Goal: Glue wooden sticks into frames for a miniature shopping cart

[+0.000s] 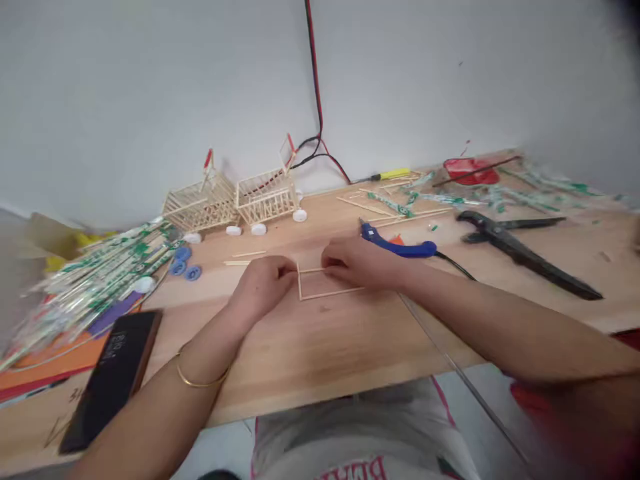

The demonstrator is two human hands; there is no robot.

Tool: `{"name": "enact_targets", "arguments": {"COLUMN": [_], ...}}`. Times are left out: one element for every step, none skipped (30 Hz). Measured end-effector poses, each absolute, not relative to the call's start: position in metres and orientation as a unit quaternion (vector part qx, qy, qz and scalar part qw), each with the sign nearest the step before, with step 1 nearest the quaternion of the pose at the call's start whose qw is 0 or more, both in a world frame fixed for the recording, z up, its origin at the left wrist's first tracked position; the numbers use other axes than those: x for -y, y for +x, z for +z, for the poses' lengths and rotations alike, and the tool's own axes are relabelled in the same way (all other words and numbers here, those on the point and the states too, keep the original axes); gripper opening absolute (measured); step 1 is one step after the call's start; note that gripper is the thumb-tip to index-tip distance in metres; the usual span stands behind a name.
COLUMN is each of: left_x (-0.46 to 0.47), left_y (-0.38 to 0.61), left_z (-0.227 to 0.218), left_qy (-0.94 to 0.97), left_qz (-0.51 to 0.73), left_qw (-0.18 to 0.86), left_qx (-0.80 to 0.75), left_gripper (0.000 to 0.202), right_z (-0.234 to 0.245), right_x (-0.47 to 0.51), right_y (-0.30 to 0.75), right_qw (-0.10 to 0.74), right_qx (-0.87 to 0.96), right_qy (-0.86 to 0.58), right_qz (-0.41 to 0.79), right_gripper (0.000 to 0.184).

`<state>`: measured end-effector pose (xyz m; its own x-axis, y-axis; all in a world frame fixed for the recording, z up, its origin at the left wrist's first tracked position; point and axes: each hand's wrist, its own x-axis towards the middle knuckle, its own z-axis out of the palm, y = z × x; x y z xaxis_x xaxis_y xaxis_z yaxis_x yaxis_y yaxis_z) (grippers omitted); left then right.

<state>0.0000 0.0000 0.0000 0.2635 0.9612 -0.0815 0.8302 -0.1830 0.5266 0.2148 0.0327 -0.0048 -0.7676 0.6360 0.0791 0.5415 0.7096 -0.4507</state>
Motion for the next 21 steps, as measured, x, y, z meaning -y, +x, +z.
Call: {"name": "enact_targets", "arguments": {"left_x": [0.0010,0.0019,0.0027,0.0033,0.0038,0.0041,0.0044,0.0045,0.0046,0.0047,0.0047,0.0046,0.0045,0.0045,0.0044,0.0044,0.0044,0.0046,0.0048,0.0052,0.0057], "left_y": [0.0002,0.0004,0.0007,0.0011,0.0016,0.0022,0.0028,0.0034,0.0039,0.0044,0.0047,0.0049,0.0050,0.0051,0.0050,0.0049,0.0047,0.0044,0.0039,0.0033,0.0023], "left_z": [-0.0001,-0.0002,-0.0001,0.0000,0.0002,0.0005,0.0008,0.0011,0.0014,0.0017,0.0018,0.0018,0.0018,0.0017,0.0015,0.0014,0.0012,0.0012,0.0012,0.0014,0.0018], "left_qy": [0.760,0.763,0.765,0.766,0.768,0.768,0.768,0.767,0.766,0.765,0.764,0.764,0.764,0.764,0.764,0.765,0.764,0.764,0.764,0.764,0.763], "left_qz": [0.132,0.129,0.126,0.125,0.125,0.126,0.126,0.127,0.127,0.127,0.127,0.126,0.126,0.126,0.125,0.124,0.124,0.124,0.124,0.122,0.121], "left_qw": [0.238,0.234,0.230,0.225,0.219,0.213,0.209,0.206,0.205,0.205,0.206,0.207,0.206,0.205,0.204,0.203,0.202,0.203,0.205,0.210,0.218], "left_qx": [-0.590,-0.589,-0.588,-0.588,-0.589,-0.590,-0.592,-0.594,-0.595,-0.597,-0.598,-0.598,-0.599,-0.599,-0.599,-0.599,-0.599,-0.600,-0.599,-0.598,-0.596], "left_gripper": [0.019,0.019,0.019,0.019,0.019,0.019,0.019,0.019,0.019,0.019,0.019,0.019,0.019,0.019,0.019,0.019,0.019,0.019,0.020,0.019,0.019], "right_z": [-0.0046,-0.0045,-0.0044,-0.0044,-0.0044,-0.0044,-0.0045,-0.0045,-0.0045,-0.0045,-0.0044,-0.0044,-0.0044,-0.0044,-0.0044,-0.0043,-0.0044,-0.0044,-0.0046,-0.0048,-0.0050], "right_x": [-0.0327,-0.0327,-0.0328,-0.0328,-0.0328,-0.0328,-0.0329,-0.0329,-0.0329,-0.0329,-0.0329,-0.0329,-0.0328,-0.0328,-0.0328,-0.0327,-0.0327,-0.0327,-0.0327,-0.0329,-0.0331], "right_y": [0.2150,0.2152,0.2154,0.2154,0.2154,0.2152,0.2150,0.2148,0.2145,0.2142,0.2140,0.2138,0.2137,0.2136,0.2135,0.2135,0.2133,0.2132,0.2131,0.2130,0.2132], "right_qw": [0.117,0.119,0.121,0.123,0.125,0.126,0.128,0.129,0.129,0.127,0.125,0.124,0.122,0.121,0.121,0.120,0.119,0.119,0.118,0.118,0.117], "right_qx": [0.918,0.918,0.918,0.918,0.918,0.918,0.918,0.917,0.916,0.915,0.914,0.913,0.912,0.911,0.911,0.911,0.910,0.910,0.910,0.911,0.911], "right_qy": [-0.319,-0.318,-0.317,-0.316,-0.315,-0.314,-0.315,-0.316,-0.319,-0.322,-0.325,-0.327,-0.330,-0.331,-0.332,-0.333,-0.335,-0.335,-0.335,-0.335,-0.333], "right_qz": [0.205,0.205,0.205,0.205,0.205,0.206,0.206,0.206,0.207,0.208,0.210,0.211,0.212,0.213,0.214,0.213,0.213,0.212,0.212,0.212,0.212], "right_gripper": [0.014,0.014,0.014,0.014,0.014,0.014,0.014,0.014,0.014,0.014,0.014,0.014,0.014,0.014,0.014,0.014,0.014,0.014,0.014,0.014,0.014]}}
